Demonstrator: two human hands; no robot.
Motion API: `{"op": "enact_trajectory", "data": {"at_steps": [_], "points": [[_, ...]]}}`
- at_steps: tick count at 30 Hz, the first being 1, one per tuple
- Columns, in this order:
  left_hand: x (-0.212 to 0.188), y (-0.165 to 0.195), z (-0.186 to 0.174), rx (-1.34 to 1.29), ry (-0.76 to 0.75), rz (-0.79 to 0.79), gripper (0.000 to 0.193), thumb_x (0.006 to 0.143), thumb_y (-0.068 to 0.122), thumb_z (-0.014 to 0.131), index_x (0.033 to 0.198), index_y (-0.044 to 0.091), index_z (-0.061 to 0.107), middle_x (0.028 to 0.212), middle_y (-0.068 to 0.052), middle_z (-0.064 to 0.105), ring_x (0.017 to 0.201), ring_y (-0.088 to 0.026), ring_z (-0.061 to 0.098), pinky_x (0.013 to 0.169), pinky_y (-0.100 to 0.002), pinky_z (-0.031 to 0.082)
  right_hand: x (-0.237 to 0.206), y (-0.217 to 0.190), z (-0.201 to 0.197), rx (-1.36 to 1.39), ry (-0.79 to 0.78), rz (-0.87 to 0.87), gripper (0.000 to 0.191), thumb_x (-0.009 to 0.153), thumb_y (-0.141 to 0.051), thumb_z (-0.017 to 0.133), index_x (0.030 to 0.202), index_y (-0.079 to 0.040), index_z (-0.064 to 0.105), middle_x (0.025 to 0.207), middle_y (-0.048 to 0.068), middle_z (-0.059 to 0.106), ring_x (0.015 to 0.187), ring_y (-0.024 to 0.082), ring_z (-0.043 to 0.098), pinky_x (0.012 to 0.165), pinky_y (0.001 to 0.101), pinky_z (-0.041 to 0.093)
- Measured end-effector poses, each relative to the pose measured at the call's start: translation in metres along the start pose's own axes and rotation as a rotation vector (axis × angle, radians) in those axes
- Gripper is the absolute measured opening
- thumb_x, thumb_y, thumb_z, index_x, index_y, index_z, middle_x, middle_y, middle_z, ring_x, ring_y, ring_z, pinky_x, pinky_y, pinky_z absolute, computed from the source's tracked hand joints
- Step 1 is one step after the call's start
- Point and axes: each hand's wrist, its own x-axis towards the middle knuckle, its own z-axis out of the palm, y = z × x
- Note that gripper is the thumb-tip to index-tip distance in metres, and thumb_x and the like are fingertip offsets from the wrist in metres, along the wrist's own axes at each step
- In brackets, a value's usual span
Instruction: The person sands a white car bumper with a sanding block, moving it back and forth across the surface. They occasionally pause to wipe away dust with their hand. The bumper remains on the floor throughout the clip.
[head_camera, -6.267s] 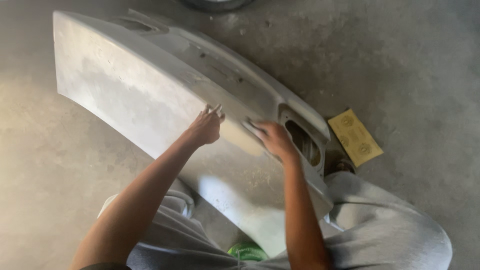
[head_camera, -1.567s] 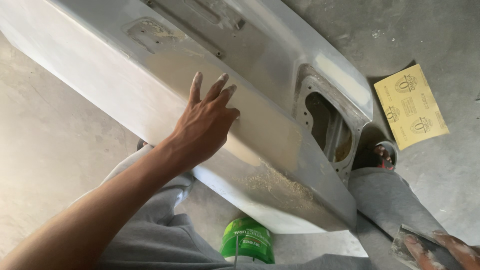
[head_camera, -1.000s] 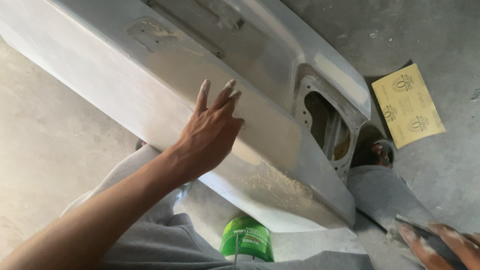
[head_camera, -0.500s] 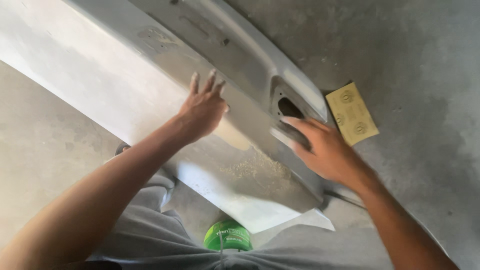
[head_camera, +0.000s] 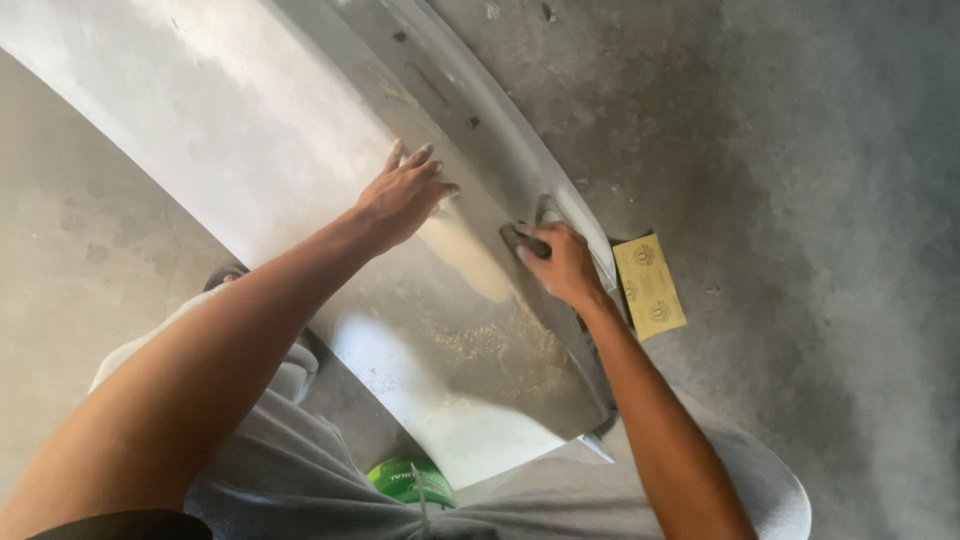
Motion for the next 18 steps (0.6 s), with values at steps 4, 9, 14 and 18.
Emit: {"op": "enact_trajectory", "data": {"at_steps": [4,9,14,18], "points": [[0.004,-0.001,0.008,-0.032,0.047,-0.037,0.036,0.099,0.009,0.056,0.132,0.017,0.066,0.146,-0.018,0.054,0.151,-0.034,0.029,0.125,-0.064,0.013,0.005,-0.004,0.010,0.188,0.067,-0.142,0.038,0.094,-0.023,0.075,0.128,-0.008,0.072,0.135,0.018,0.067,0.121,0.030,0.065,0.097,0.0396,0.055],[0.005,-0.001,0.006,-0.115,0.042,-0.078,0.033,0.100,0.010,0.053,0.127,0.016,0.069,0.147,-0.019,0.052,0.152,-0.034,0.026,0.125,-0.063,0.009,0.002,-0.017,0.006,0.178,0.040,0.001,0.039,0.090,-0.021,0.071,0.128,-0.012,0.071,0.133,0.016,0.065,0.116,0.027,0.067,0.091,0.0377,0.060],[0.004,-0.001,0.005,-0.122,0.043,-0.083,0.035,0.099,0.008,0.050,0.128,0.016,0.069,0.148,-0.020,0.051,0.152,-0.034,0.026,0.124,-0.062,0.007,0.002,-0.022,0.001,0.080,0.034,0.024,0.037,0.090,-0.020,0.075,0.126,-0.012,0.073,0.132,0.016,0.065,0.117,0.028,0.065,0.095,0.0396,0.057],[0.003,-0.001,0.004,-0.139,0.039,-0.096,0.035,0.097,0.010,0.055,0.129,0.015,0.069,0.148,-0.018,0.052,0.152,-0.034,0.027,0.124,-0.062,0.007,0.003,-0.023,0.003,0.086,0.038,0.023,0.035,0.091,-0.022,0.075,0.125,-0.012,0.073,0.132,0.015,0.065,0.119,0.027,0.065,0.096,0.0388,0.058]]}}
